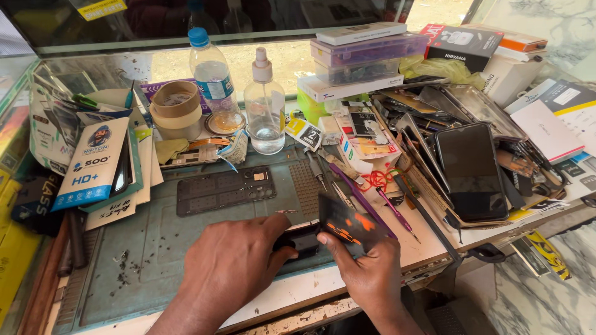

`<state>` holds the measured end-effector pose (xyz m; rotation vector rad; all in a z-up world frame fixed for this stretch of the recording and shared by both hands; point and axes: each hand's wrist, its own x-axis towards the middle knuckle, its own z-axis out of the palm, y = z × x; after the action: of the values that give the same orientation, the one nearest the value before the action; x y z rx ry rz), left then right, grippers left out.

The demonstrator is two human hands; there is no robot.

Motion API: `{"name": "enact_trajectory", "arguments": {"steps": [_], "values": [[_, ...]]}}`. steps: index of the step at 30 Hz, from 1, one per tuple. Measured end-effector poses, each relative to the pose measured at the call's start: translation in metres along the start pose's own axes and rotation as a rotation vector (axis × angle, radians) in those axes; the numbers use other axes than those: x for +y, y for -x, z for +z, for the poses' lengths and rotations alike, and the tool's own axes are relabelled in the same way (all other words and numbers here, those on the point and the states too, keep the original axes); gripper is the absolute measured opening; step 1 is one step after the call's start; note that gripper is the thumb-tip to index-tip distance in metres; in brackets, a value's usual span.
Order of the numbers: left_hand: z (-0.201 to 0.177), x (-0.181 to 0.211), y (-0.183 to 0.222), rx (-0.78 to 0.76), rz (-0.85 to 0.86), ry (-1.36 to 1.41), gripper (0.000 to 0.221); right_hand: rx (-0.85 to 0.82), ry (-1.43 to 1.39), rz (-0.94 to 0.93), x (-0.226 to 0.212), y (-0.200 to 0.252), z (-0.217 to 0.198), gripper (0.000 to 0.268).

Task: The person removes the back cover of a smartphone, then uses a plastic pry tool to separate the screen assembly from the frame. They lift the screen to expose the internal components, including the battery and motherboard, and continue to pry along the edges to fully detach the display.

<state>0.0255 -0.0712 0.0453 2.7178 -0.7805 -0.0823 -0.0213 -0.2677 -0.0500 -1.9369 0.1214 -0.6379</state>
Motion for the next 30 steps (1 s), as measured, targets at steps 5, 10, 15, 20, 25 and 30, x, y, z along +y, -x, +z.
{"name": "enact_trajectory", "arguments": {"steps": [5, 10, 15, 20, 25, 30], "values": [[0.003, 0.002, 0.004, 0.049, 0.016, 0.033, 0.033, -0.024, -0.051, -0.213, 0.013, 0.0, -0.004, 0.017], [0.007, -0.001, 0.005, 0.059, 0.024, 0.013, 0.03, -0.213, -0.225, -0.332, 0.018, -0.01, -0.013, 0.035], [0.011, -0.003, 0.006, 0.093, 0.047, 0.013, 0.03, -0.245, 0.021, -0.463, -0.005, -0.017, -0.028, 0.038], [0.015, -0.004, 0.009, 0.14, 0.086, 0.007, 0.029, -0.264, 0.283, -0.691, -0.02, -0.026, -0.034, 0.037], [0.015, -0.007, 0.007, 0.1, 0.084, 0.015, 0.026, -0.343, 0.434, -0.87, -0.037, -0.035, -0.04, 0.042], [0.021, -0.013, 0.004, 0.142, 0.143, -0.014, 0.027, -0.405, 0.511, -0.91, -0.051, -0.039, -0.039, 0.038]]}}
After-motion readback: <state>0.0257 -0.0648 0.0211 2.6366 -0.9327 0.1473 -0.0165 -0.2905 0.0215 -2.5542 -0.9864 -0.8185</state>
